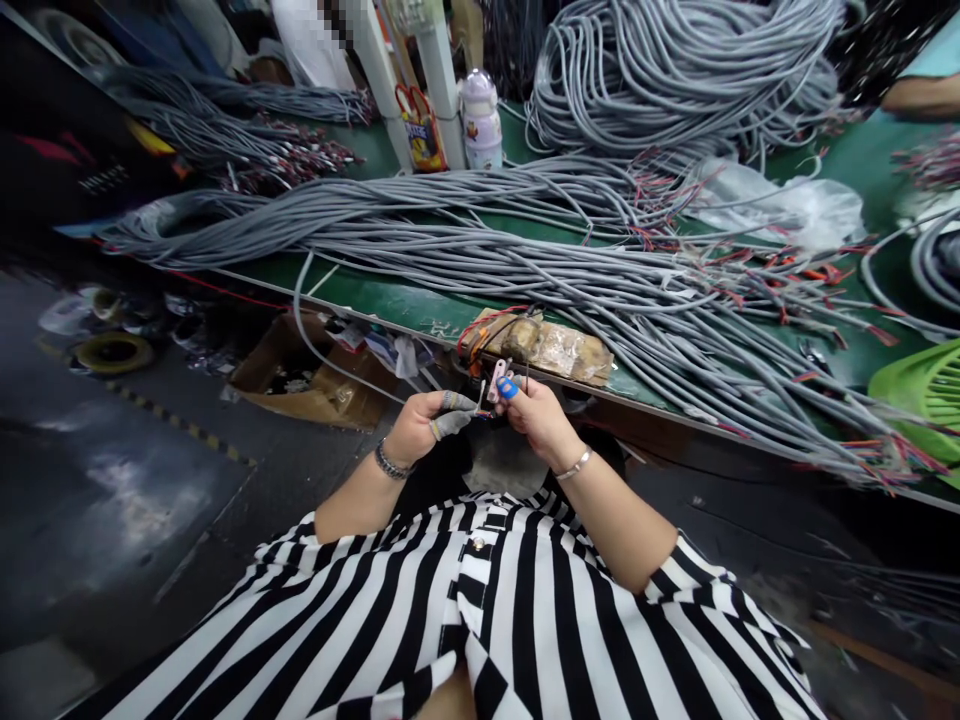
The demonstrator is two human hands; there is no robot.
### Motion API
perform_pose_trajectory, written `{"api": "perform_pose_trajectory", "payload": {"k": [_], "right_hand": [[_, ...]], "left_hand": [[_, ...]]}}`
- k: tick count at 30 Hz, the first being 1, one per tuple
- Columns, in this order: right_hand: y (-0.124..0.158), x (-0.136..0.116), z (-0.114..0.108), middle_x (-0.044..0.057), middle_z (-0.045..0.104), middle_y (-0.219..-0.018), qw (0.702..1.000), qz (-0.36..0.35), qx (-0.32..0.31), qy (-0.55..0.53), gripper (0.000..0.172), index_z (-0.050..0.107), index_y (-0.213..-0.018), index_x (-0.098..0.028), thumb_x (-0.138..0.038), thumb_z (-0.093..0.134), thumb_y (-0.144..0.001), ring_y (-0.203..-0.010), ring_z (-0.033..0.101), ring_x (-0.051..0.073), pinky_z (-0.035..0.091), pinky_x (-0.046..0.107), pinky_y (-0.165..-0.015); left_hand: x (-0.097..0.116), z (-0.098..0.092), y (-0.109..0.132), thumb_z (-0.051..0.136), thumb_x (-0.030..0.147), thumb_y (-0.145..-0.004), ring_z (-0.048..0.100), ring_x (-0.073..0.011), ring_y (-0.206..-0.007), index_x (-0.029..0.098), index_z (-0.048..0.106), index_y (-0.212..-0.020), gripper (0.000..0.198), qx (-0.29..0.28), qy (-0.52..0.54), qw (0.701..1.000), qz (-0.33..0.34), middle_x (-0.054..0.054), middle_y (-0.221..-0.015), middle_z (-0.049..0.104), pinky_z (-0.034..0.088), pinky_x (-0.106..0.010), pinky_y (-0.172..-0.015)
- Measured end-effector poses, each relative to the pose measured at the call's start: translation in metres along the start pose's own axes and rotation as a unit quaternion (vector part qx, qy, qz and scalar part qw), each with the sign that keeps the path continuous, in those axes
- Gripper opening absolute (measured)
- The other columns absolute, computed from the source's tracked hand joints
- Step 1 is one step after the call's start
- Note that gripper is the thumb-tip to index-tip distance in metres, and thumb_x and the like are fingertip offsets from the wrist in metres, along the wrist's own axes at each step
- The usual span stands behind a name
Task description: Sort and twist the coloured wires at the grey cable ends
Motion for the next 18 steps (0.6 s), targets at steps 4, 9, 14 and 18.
{"api": "perform_pose_trajectory", "payload": {"k": [4, 9, 14, 18], "right_hand": [[-0.003, 0.008, -0.001, -0.003, 0.053, -0.060, 0.991, -0.089, 0.089, 0.040, 0.051, 0.052, -0.072, -0.019, -0.070, 0.063, -0.073, -0.045, 0.035, 0.006, 0.025, 0.021, -0.041], [-0.009, 0.008, 0.009, -0.006, 0.042, -0.052, 0.997, -0.013, 0.021, -0.076, 0.059, 0.055, -0.071, -0.018, -0.076, 0.057, -0.072, -0.040, 0.022, 0.003, 0.013, 0.019, -0.037], [-0.017, 0.006, 0.013, -0.004, 0.045, -0.053, 0.984, 0.045, -0.013, -0.173, 0.061, 0.060, -0.069, -0.016, -0.077, 0.060, -0.069, -0.041, 0.024, 0.003, 0.013, 0.017, -0.036], [-0.021, 0.006, 0.014, -0.004, 0.048, -0.051, 0.973, 0.078, -0.015, -0.216, 0.060, 0.062, -0.072, -0.015, -0.075, 0.063, -0.069, -0.040, 0.025, 0.002, 0.017, 0.016, -0.034]], "left_hand": [[-0.008, 0.000, -0.001, 0.077, 0.041, -0.073, 0.054, -0.0079, -0.053, 0.013, 0.075, -0.087, 0.032, 0.013, 0.029, 0.999, -0.033, -0.003, -0.068, 0.068, 0.044, -0.020, -0.053], [-0.013, 0.001, -0.003, 0.075, 0.045, -0.074, 0.053, -0.0071, -0.053, 0.013, 0.075, -0.090, 0.036, 0.007, 0.027, 0.999, -0.042, -0.003, -0.070, 0.068, 0.044, -0.019, -0.052], [-0.012, 0.005, -0.006, 0.077, 0.044, -0.072, 0.051, -0.0065, -0.052, 0.012, 0.074, -0.088, 0.036, 0.008, 0.048, 0.998, -0.046, -0.002, -0.067, 0.066, 0.043, -0.019, -0.050], [-0.014, 0.007, -0.006, 0.079, 0.043, -0.069, 0.048, -0.0062, -0.050, 0.012, 0.073, -0.085, 0.035, 0.011, 0.057, 0.997, -0.058, -0.001, -0.062, 0.062, 0.041, -0.019, -0.049]]}}
Point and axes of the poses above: each hand's wrist, its own y-axis away from the middle knuckle, its own z-axis out of the palm, x = y × z, the point moved 1 cm from there along -y, towards the middle knuckle
